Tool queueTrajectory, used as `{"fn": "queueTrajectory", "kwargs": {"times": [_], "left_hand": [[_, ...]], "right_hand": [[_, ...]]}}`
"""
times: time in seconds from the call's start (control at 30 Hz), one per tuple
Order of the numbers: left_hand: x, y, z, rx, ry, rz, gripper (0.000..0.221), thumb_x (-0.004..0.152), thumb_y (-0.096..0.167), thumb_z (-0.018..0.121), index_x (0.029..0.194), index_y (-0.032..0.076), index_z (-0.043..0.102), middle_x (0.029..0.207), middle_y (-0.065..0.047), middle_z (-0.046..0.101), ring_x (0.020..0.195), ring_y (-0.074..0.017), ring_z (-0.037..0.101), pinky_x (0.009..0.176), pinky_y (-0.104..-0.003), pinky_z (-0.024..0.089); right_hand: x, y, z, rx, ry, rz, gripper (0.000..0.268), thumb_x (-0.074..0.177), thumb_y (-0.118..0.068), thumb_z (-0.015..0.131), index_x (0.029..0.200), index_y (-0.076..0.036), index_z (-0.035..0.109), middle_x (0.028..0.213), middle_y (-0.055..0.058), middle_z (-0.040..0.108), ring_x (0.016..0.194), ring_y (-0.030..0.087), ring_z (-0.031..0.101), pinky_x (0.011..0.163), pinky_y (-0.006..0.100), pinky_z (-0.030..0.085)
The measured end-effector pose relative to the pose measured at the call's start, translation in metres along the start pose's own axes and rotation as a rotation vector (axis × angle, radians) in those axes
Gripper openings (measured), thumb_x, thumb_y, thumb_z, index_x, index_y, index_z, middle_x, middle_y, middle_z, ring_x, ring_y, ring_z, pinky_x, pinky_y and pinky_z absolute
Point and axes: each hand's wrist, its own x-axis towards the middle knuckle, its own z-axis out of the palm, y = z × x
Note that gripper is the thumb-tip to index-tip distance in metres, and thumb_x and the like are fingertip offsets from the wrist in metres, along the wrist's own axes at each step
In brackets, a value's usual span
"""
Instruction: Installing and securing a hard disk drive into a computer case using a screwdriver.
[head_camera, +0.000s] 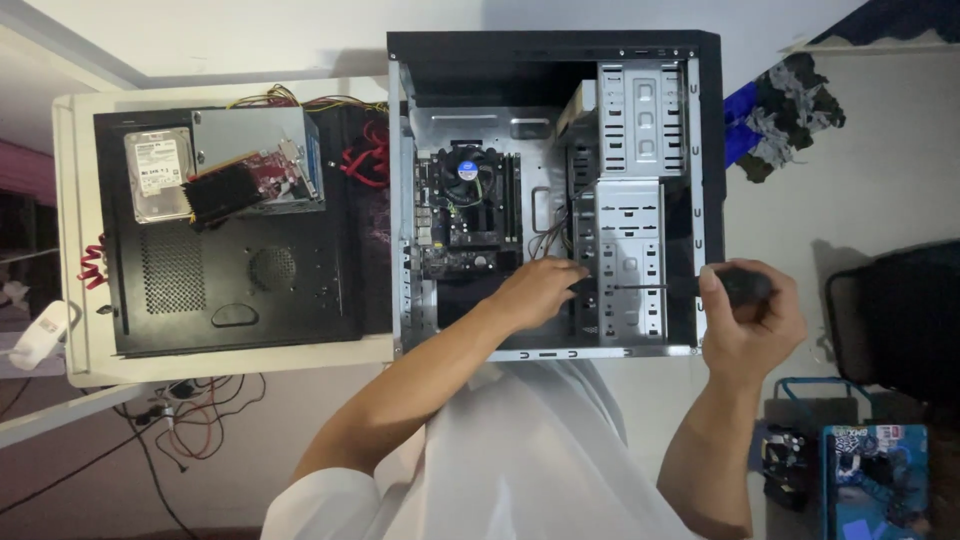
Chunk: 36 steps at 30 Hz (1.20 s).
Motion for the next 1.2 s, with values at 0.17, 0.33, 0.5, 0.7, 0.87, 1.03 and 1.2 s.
{"fn": "queueTrajectory", "kwargs": {"times": [0.17,0.33,0.5,0.7,0.87,1.03,1.2], "left_hand": [[0.0,-0.001,0.001,-0.005,0.001,-0.01,0.042,0.098,0.009,0.063,0.139,0.002,0.06,0.13,-0.017,0.067,0.116,-0.0377,0.064,0.095,-0.046,0.054],[0.0,0.0,-0.002,-0.011,-0.02,-0.014,0.041,0.099,0.01,0.061,0.14,0.003,0.06,0.136,-0.018,0.065,0.123,-0.0382,0.06,0.1,-0.048,0.052],[0.001,0.0,-0.001,0.002,-0.013,0.003,0.041,0.098,0.009,0.062,0.139,0.002,0.06,0.136,-0.018,0.065,0.121,-0.0385,0.062,0.097,-0.049,0.054],[0.001,-0.002,0.0,0.003,-0.02,-0.002,0.041,0.099,0.01,0.061,0.14,0.002,0.059,0.139,-0.019,0.063,0.125,-0.0387,0.06,0.1,-0.049,0.053],[0.0,0.002,-0.005,0.004,-0.028,-0.007,0.042,0.099,0.01,0.062,0.14,0.002,0.059,0.139,-0.019,0.063,0.125,-0.038,0.06,0.101,-0.049,0.052],[-0.001,0.007,-0.011,-0.001,-0.035,-0.009,0.042,0.098,0.008,0.061,0.14,0.002,0.059,0.142,-0.019,0.061,0.126,-0.0379,0.06,0.103,-0.05,0.051],[-0.003,0.029,-0.034,-0.062,-0.114,-0.114,0.048,0.096,0.009,0.061,0.143,0.001,0.054,0.144,-0.021,0.057,0.132,-0.039,0.054,0.108,-0.05,0.045]], "right_hand": [[0.002,0.0,0.0,-0.005,0.035,0.033,0.026,0.102,-0.013,0.083,0.112,0.004,0.065,0.103,0.019,0.07,0.091,0.029,0.069,0.082,0.035,0.055],[0.002,0.001,0.002,-0.021,-0.012,0.007,0.027,0.101,-0.012,0.083,0.114,0.003,0.065,0.1,0.017,0.072,0.089,0.027,0.07,0.081,0.033,0.055],[0.003,-0.003,0.004,-0.005,-0.043,0.011,0.026,0.102,-0.01,0.081,0.116,0.004,0.064,0.099,0.018,0.071,0.086,0.027,0.07,0.077,0.033,0.056],[0.002,-0.003,0.006,0.05,-0.048,0.049,0.025,0.101,-0.007,0.081,0.115,0.003,0.064,0.099,0.018,0.071,0.085,0.024,0.069,0.076,0.029,0.055],[0.003,-0.002,0.008,0.061,-0.056,0.022,0.026,0.101,-0.008,0.081,0.115,0.003,0.063,0.099,0.017,0.071,0.088,0.026,0.071,0.08,0.031,0.057],[0.003,-0.002,0.006,-0.009,-0.089,0.02,0.026,0.101,-0.013,0.081,0.114,0.002,0.064,0.098,0.014,0.071,0.075,0.021,0.064,0.07,0.029,0.052],[0.015,-0.019,-0.006,-0.083,-0.271,0.077,0.031,0.094,-0.018,0.084,0.115,-0.003,0.066,0.102,0.012,0.072,0.089,0.024,0.07,0.072,0.029,0.055]]}}
